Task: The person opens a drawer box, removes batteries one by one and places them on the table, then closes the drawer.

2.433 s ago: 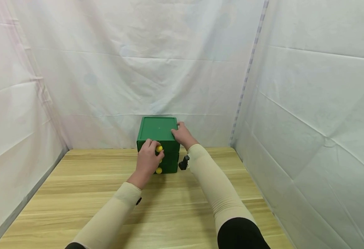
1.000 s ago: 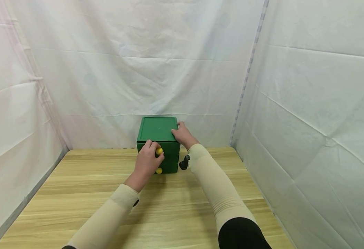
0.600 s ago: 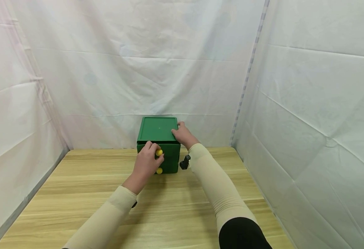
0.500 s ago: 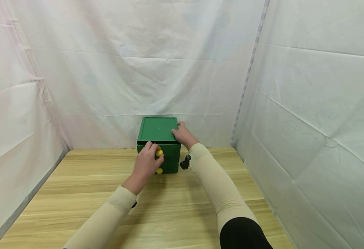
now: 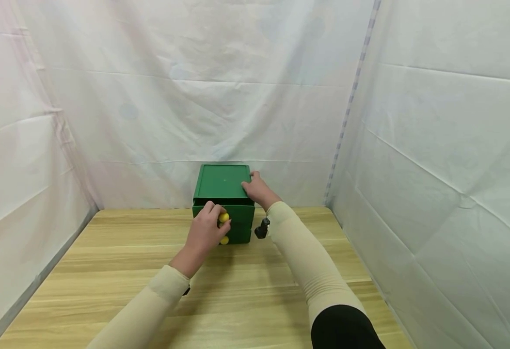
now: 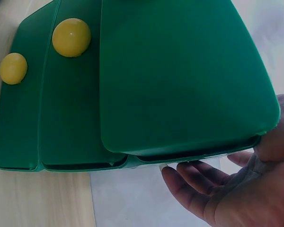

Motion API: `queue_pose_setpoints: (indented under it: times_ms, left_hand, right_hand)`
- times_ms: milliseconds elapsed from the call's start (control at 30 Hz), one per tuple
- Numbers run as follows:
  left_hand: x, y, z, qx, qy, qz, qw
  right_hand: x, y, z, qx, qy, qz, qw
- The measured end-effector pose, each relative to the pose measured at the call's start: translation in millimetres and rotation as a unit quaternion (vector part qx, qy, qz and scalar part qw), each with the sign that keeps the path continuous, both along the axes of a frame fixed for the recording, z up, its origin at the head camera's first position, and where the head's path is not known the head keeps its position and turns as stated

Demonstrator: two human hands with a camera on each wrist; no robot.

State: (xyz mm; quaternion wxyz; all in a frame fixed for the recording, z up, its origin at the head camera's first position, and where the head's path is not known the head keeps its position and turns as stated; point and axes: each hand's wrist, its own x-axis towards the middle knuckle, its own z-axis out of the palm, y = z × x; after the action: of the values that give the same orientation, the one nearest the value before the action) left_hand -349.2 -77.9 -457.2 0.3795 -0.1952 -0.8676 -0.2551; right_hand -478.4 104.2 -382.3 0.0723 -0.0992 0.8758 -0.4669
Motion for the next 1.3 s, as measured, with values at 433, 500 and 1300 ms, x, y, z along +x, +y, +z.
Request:
queue_pose_setpoints:
  times_ms: [433, 500, 1300]
  left_hand:
    - [12.5, 0, 3.4, -0.013, -0.008, -0.006, 0.9999]
    - [15.0, 0, 4.4, -0.014, -0.017, -0.006, 0.9997]
    - [29.8, -3, 5.7, -0.056, 0.003, -0.013, 0.9984]
  right_hand:
    - [-2.4, 1, -2.6, 0.014, 0.005, -0.001, 1.0]
    - [-2.0, 1, -2.8, 0.018, 0.006, 0.0, 1.0]
    - [-2.8, 0, -4.4, 0.005, 0.005, -0.003, 1.0]
